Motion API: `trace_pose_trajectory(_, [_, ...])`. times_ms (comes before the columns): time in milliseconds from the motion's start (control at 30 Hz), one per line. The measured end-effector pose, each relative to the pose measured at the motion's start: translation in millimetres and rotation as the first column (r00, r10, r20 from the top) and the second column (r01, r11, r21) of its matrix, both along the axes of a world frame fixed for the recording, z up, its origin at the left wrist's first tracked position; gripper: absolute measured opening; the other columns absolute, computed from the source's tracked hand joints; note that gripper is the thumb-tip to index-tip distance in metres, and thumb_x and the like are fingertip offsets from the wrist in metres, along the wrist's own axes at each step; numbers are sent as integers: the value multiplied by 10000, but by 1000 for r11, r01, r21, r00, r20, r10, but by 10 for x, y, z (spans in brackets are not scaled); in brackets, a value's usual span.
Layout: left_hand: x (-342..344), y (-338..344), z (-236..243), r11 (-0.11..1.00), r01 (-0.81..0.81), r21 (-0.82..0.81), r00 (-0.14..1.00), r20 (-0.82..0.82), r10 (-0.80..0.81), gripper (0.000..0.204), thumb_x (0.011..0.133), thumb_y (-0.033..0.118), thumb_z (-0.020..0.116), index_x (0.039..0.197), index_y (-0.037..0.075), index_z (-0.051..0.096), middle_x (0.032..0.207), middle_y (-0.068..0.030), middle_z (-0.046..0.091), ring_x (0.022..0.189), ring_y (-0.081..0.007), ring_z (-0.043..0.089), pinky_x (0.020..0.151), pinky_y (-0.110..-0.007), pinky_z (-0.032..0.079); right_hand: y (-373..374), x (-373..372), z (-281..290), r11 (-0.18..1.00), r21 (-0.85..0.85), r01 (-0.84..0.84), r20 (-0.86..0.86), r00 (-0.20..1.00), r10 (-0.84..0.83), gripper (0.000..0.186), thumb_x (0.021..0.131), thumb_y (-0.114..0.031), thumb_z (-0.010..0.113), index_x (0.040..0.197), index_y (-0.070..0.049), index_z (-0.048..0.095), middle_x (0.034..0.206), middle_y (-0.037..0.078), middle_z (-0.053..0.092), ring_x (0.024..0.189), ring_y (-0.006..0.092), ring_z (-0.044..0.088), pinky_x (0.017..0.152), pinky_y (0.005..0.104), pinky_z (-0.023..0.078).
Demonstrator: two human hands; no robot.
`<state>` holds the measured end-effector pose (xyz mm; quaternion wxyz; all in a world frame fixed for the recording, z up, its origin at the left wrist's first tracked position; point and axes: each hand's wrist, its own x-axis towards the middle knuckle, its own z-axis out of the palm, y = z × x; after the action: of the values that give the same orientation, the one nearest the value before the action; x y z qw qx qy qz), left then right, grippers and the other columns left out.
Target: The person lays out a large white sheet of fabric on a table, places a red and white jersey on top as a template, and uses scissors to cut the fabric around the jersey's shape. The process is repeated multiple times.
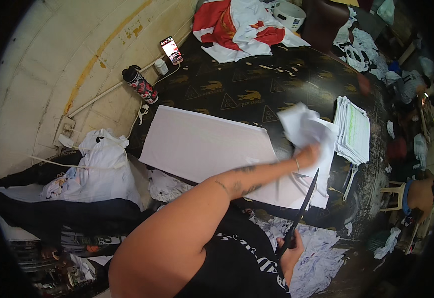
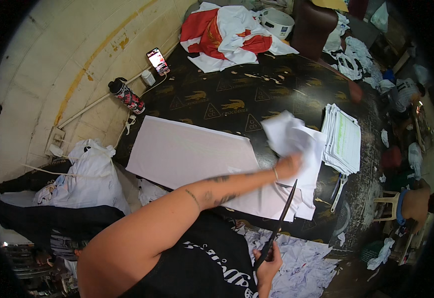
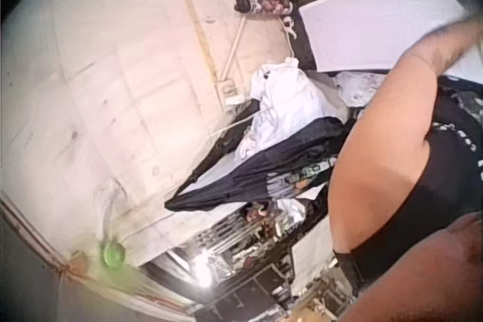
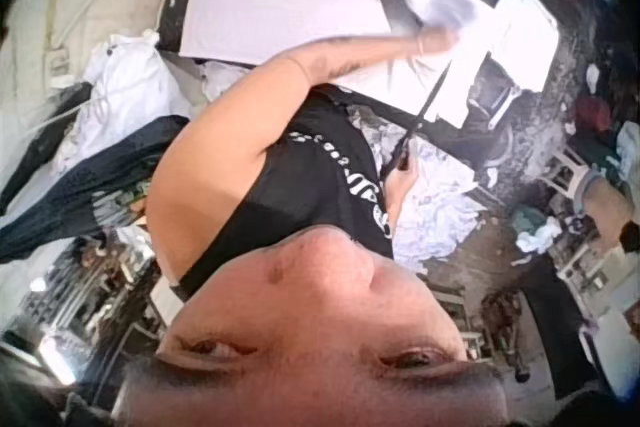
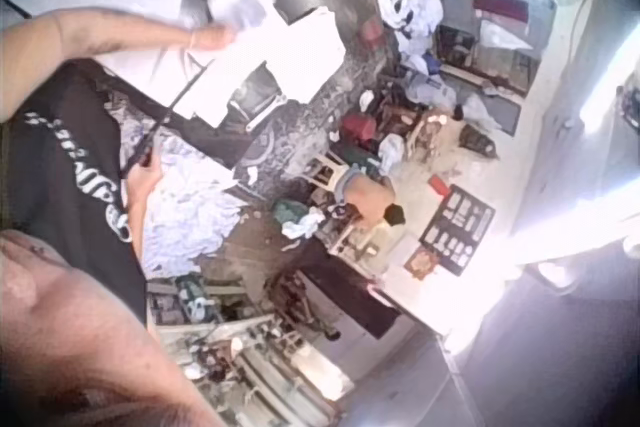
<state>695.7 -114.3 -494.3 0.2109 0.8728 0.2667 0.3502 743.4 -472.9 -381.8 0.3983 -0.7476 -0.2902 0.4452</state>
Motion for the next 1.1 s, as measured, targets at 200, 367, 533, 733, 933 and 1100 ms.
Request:
trace_pose_trajectory(200, [133, -1436, 638, 580, 802, 145, 546, 219, -809, 675, 838, 221, 679, 1471, 52, 514, 1248, -237, 619, 1209, -442, 565, 990, -552, 472, -540, 101, 457, 950, 302, -84, 17, 996, 83, 692, 752, -78, 935, 1345, 39, 597, 865, 42, 675, 770, 112, 667, 688, 258, 537])
trace_pose_trajectory(367, [-1002, -1106, -201, 931, 360, 59, 902, -278, -331, 489, 801, 138, 683, 1290, 150, 658, 1276, -151, 586, 1271, -352, 523, 1093, -511, 394, -773, 311, 59, 996, -65, -69, 96, 993, 75, 505, 844, -155, 886, 1221, 54, 624, 775, 24, 630, 665, 102, 604, 582, 279, 468])
trace_pose_trajectory(533, [-1057, -1451, -613, 894, 444, 58, 869, -271, -414, 477, 840, 187, 683, 1315, 154, 652, 1412, -169, 531, 1354, -355, 476, 1123, -514, 357, -1150, 258, -530, 980, -191, 50, 180, 984, -15, 400, 908, -195, 834, 1115, 87, 639, 719, 50, 613, 584, 115, 563, 529, 298, 434])
trace_pose_trajectory(733, [-237, -1254, -518, 892, 450, 53, 860, -298, -416, 367, 832, 176, 654, 1193, 109, 662, 1327, -151, 561, 1242, -316, 516, 1004, -465, 402, -1300, 146, -863, 970, -196, 142, 140, 983, -115, 417, 928, -222, 812, 1149, 79, 626, 736, 40, 626, 614, 101, 565, 547, 277, 436])
trace_pose_trajectory(933, [20, -1067, -545, 941, 333, 58, 856, -437, -276, 459, 848, 192, 649, 1306, 162, 657, 1457, -182, 531, 1327, -335, 503, 1077, -500, 388, -1163, -89, -1010, 975, -164, 147, 145, 982, -123, 460, 936, -229, 802, 1206, 89, 608, 739, 61, 642, 613, 118, 595, 531, 299, 448])
trace_pose_trajectory(1100, [376, -866, -593, 979, 120, -167, 774, -602, -197, 621, 875, 347, 727, 1438, 150, 555, 1447, -165, 544, 1374, -354, 493, 1073, -548, 445, -1093, -352, -1072, 916, -256, 310, 28, 949, -313, 560, 919, -253, 820, 1263, 116, 578, 759, 104, 672, 605, 172, 656, 531, 327, 498])
